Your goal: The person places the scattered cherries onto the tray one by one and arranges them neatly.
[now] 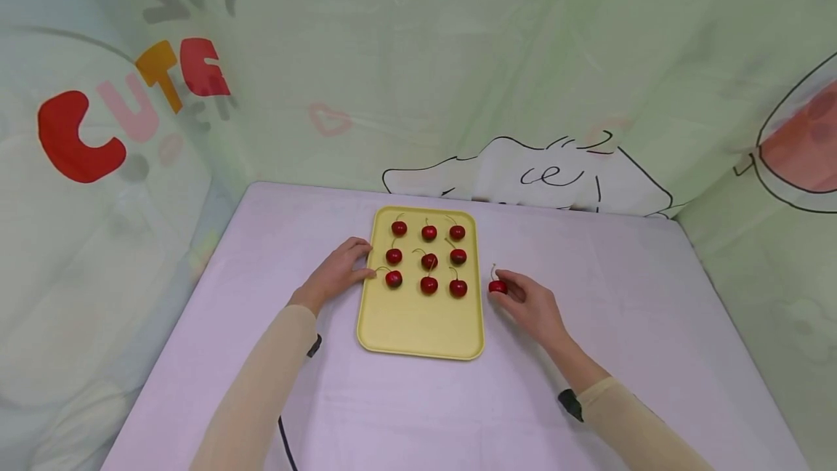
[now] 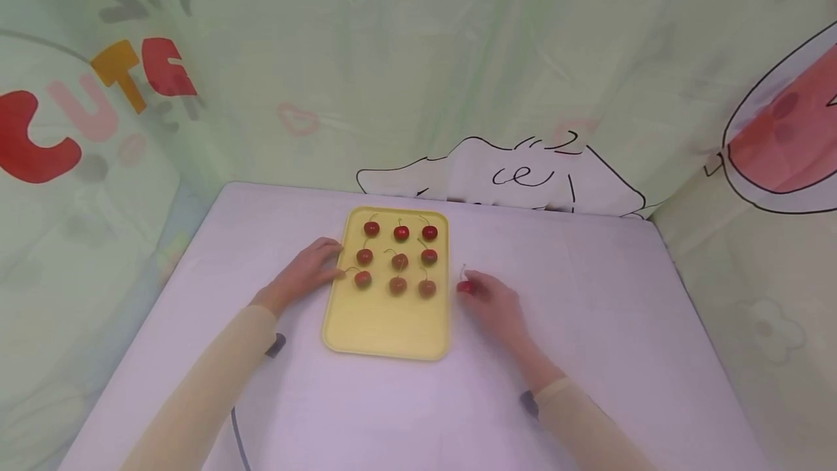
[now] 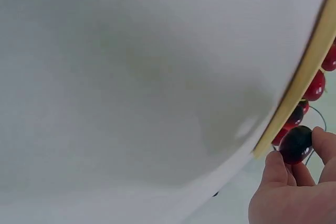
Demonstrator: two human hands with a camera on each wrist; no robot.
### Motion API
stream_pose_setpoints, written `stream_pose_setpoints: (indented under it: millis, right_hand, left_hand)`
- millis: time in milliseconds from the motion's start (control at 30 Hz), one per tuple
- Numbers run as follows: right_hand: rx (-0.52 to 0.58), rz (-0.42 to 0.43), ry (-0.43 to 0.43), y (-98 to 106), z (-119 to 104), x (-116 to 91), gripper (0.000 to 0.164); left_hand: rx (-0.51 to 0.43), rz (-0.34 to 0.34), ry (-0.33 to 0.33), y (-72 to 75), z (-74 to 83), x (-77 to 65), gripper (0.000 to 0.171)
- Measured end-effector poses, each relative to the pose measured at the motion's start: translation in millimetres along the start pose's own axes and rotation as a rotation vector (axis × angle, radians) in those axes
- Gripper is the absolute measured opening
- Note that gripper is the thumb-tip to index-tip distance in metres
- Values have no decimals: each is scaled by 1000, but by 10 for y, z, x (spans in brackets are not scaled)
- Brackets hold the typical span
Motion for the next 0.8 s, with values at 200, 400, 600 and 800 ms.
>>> stream_pose_setpoints:
  millis: [200,400,600,800]
  right_hand:
    - [30,-26,19,-100,-185,-23,47]
    - [42,-47,75,-226,-358,-49,43]
    - [52,-80,126,-385,-485,-55,43]
    - [86,-127,165,-571,-619,-70,44]
  left_hand:
    - [4,-4,3,-8,-6,-6,57]
    - [7,-10,13,-15,0,-10,56]
    - [10,-8,14,-8,13,-15,57]
    - [1,-7,18,-10,12,-14,57]
Point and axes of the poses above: each hand's wrist, its own x-axis towards the middle knuckle, its own y-axis out of the back of the hand, z = x × y, the point moved 8 cm from there along x, towards the middle knuckle, and after that the axes turned 3 degrees about x, right-handed, at the moved point
